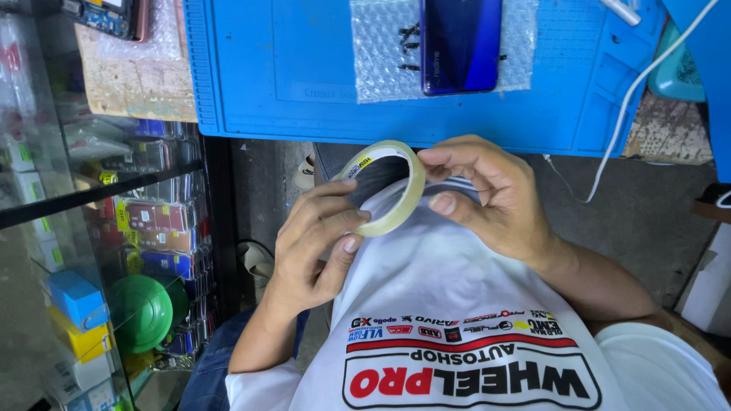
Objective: The person applies adhesive from a tube to the frame of a mobile phone and then presses a new screen into place.
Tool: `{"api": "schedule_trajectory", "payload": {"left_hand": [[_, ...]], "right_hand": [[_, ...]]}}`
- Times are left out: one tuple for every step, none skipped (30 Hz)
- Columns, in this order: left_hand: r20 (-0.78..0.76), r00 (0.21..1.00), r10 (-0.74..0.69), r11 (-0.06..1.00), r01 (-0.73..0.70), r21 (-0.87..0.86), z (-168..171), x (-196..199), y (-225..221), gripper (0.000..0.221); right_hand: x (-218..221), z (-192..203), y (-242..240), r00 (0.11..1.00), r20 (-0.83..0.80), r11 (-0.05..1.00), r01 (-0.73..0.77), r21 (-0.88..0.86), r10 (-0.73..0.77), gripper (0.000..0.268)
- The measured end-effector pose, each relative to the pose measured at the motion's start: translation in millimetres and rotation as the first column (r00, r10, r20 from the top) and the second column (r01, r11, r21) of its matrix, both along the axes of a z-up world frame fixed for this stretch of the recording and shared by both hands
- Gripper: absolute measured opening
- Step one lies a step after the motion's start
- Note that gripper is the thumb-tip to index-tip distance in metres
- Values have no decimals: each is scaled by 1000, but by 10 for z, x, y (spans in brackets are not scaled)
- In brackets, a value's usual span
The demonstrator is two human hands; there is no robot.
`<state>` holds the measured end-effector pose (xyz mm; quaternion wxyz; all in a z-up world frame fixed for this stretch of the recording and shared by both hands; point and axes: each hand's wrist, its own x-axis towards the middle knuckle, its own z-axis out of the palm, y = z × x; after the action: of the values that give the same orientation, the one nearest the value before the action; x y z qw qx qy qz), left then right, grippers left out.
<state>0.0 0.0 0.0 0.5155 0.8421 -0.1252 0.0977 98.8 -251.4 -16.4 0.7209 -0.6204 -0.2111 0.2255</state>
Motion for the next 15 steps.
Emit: {"api": "schedule_trajectory", "payload": {"left_hand": [[7, 1000, -8, 999, 8, 49, 44, 10, -28, 21], [14, 1000, -17, 995, 15, 98, 82, 25, -53, 21], [17, 999, -27, 989, 24, 147, 112, 39, -72, 21], [20, 998, -51, 984, 47, 170, 132, 60, -84, 22], [22, 997, -72, 980, 67, 190, 146, 79, -97, 22], [24, 995, -94, 974, 87, 209, 155, 94, -107, 23], [8, 994, -105, 972, 101, 213, 158, 100, -120, 23], [-9, 993, -115, 970, 114, 217, 158, 103, -130, 23], [-24, 992, -127, 967, 129, 218, 155, 111, -136, 23], [-35, 990, -137, 966, 141, 216, 150, 117, -136, 23], [-44, 989, -143, 965, 149, 217, 141, 124, -135, 22], [-52, 988, -148, 963, 156, 218, 128, 131, -132, 22], [-55, 988, -146, 968, 155, 199, 107, 146, -131, 21], [-59, 988, -144, 972, 153, 179, 79, 167, -129, 20], [-64, 988, -141, 975, 149, 163, 62, 167, -131, 19]], "right_hand": [[-32, -23, -11, 1000, 3, 1000, 27, -5, -27, 38], [-59, -47, -26, 998, 6, 998, 55, -10, -55, 34], [-92, -74, -47, 997, 5, 996, 83, -15, -83, 30], [-118, -101, -73, 996, -14, 996, 86, -31, -87, 27], [-139, -118, -108, 996, -33, 995, 87, -50, -88, 25], [-158, -135, -141, 995, -52, 994, 87, -68, -90, 23], [-175, -159, -172, 995, -57, 992, 82, -96, -88, 20], [-188, -182, -200, 994, -62, 989, 77, -125, -85, 18], [-202, -199, -222, 994, -67, 985, 73, -155, -85, 15], [-215, -212, -240, 994, -75, 987, 65, -148, -76, 14], [-212, -230, -255, 995, -80, 989, 53, -138, -64, 12], [-209, -246, -267, 995, -84, 991, 41, -128, -52, 11], [-198, -260, -280, 996, -80, 989, 36, -146, -48, 10], [-187, -272, -292, 996, -75, 986, 31, -163, -44, 10], [-191, -285, -299, 997, -71, 984, 25, -176, -38, 9]]}}
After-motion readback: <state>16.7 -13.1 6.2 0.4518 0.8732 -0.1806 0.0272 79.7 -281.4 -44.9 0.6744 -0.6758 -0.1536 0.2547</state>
